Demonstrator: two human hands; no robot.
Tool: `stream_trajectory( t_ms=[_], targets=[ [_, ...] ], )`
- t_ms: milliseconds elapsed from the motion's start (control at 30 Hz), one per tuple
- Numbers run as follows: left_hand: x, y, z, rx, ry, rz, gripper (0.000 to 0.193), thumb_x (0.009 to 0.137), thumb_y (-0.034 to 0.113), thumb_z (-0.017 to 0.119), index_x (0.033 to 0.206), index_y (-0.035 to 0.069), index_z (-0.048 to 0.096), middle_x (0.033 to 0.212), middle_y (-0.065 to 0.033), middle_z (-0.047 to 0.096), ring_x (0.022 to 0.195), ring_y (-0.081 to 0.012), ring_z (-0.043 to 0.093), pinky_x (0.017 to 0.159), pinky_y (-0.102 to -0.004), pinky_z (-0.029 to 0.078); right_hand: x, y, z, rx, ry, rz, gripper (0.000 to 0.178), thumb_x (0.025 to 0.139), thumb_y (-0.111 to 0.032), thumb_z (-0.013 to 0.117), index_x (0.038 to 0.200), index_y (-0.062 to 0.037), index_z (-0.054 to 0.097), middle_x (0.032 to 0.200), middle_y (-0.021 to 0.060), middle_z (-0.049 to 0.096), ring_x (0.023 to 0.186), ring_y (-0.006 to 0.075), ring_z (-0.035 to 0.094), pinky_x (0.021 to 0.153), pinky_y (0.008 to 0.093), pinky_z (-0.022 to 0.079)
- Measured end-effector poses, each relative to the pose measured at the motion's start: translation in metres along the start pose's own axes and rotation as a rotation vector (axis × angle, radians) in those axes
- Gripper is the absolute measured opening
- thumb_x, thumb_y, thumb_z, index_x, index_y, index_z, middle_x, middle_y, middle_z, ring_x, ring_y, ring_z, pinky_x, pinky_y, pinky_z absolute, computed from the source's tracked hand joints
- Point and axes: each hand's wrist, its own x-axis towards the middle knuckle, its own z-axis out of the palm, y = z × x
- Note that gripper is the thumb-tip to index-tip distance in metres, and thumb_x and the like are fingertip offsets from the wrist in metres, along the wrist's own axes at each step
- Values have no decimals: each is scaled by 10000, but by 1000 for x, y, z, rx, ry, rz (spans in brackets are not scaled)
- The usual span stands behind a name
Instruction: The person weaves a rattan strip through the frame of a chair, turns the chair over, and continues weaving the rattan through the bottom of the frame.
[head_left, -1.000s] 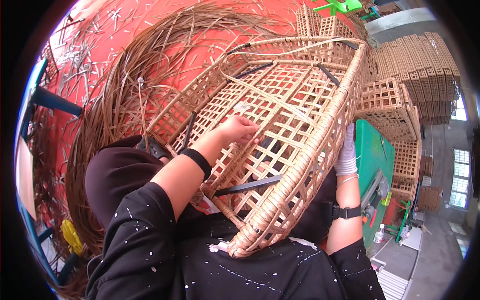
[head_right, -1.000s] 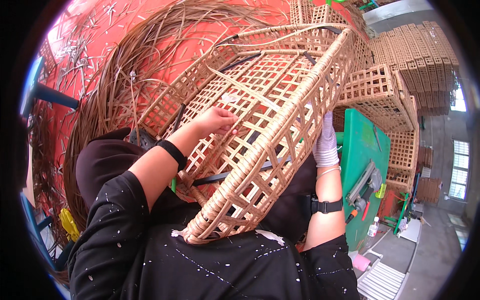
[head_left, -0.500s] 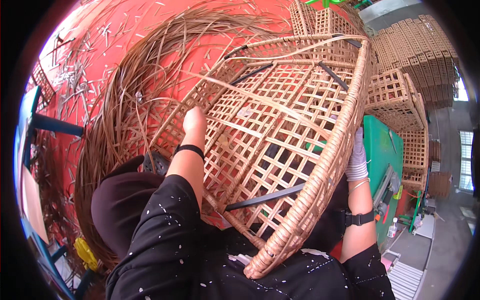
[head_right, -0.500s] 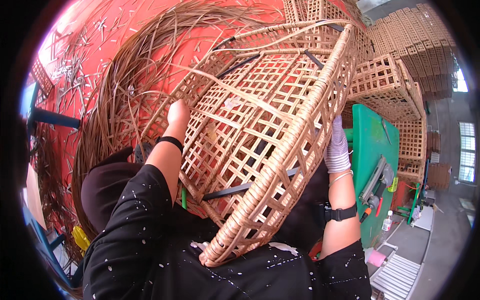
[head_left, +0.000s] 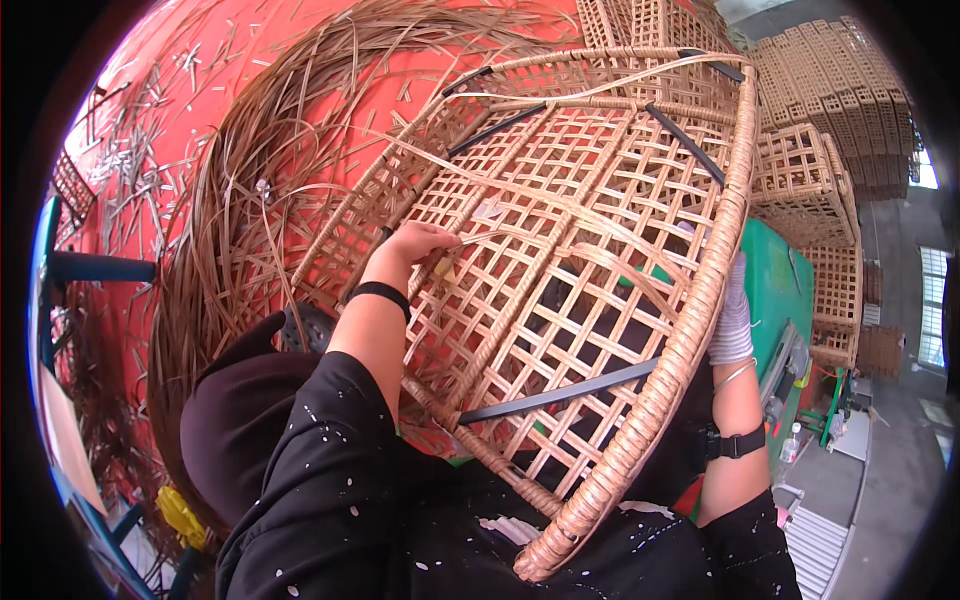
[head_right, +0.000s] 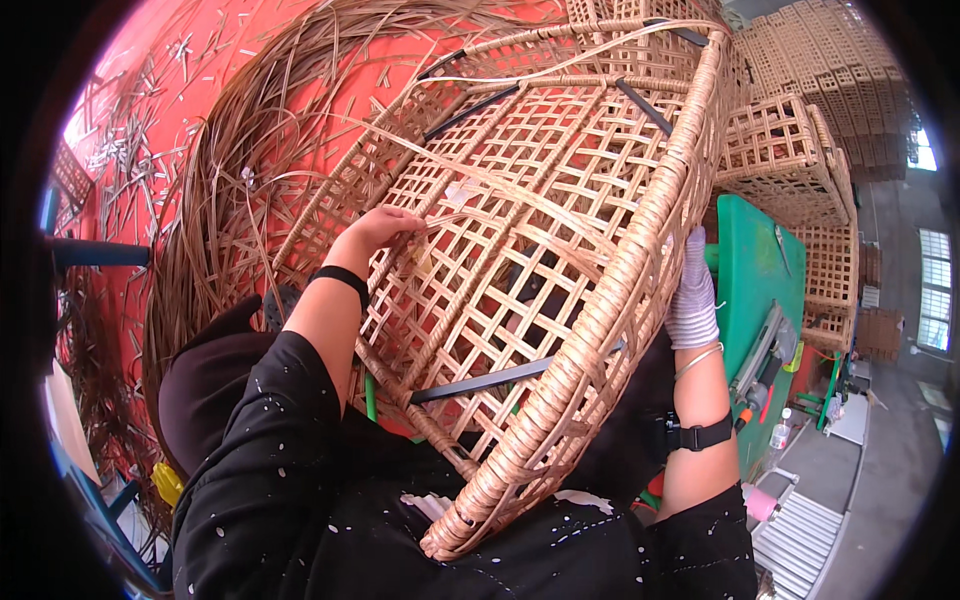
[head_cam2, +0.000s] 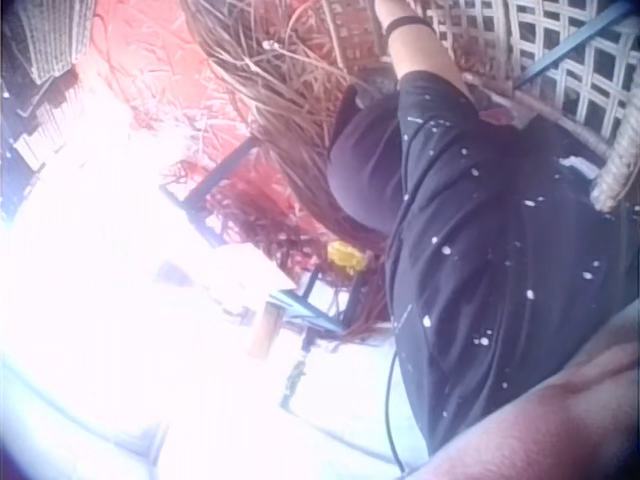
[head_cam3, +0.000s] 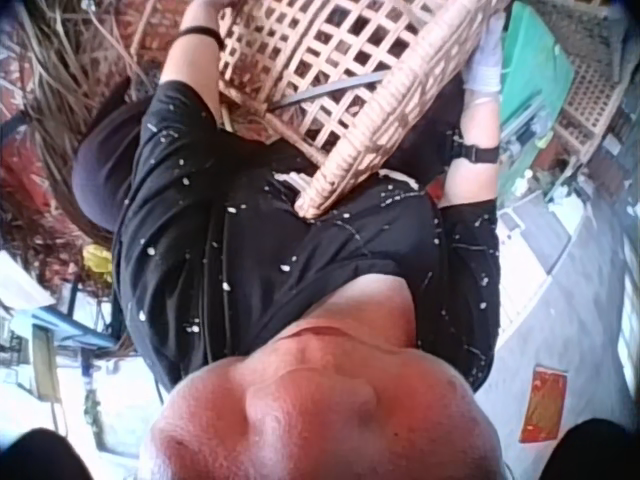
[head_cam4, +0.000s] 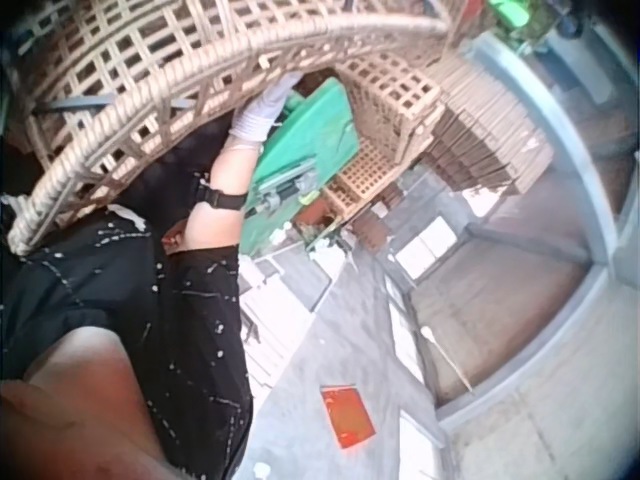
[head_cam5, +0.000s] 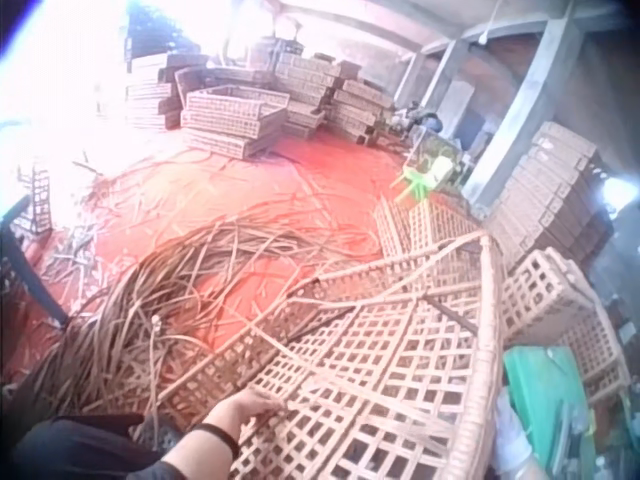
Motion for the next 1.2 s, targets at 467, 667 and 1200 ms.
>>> stream_trajectory(
  t_ms=[467, 667, 1200],
  targets=[
    [-6, 1, 36, 520, 534, 351, 199, 742, 163, 696, 738, 31, 547, 710, -123, 617, 698, -230, 632, 627, -359, 494, 3, 2, -6, 15, -39, -15, 633, 886, -552, 458, 1296, -71, 427, 1167, 71, 541, 1040, 175, 542, 889, 305, 462],
    [-13, 14, 55, 516, 769, 282, 245, 711, 182, 684, 806, 37, 511, 784, -164, 618, 774, -341, 604, 692, -415, 480, 1, 1, -3, -7, -31, -16, 637, 886, -554, 454, 1299, -69, 422, 1188, 73, 532, 1062, 172, 533, 908, 306, 453],
    [8, 10, 24, -112, 249, -17, 364, 823, 300, 601, 1103, 68, 600, 688, -20, 584, 538, -129, 567, 492, -287, 479, 0, 0, -1, -2, -5, 8, 692, 885, -567, 438, 1339, -49, 377, 1268, 97, 492, 1129, 203, 507, 962, 328, 424]
  ],
)
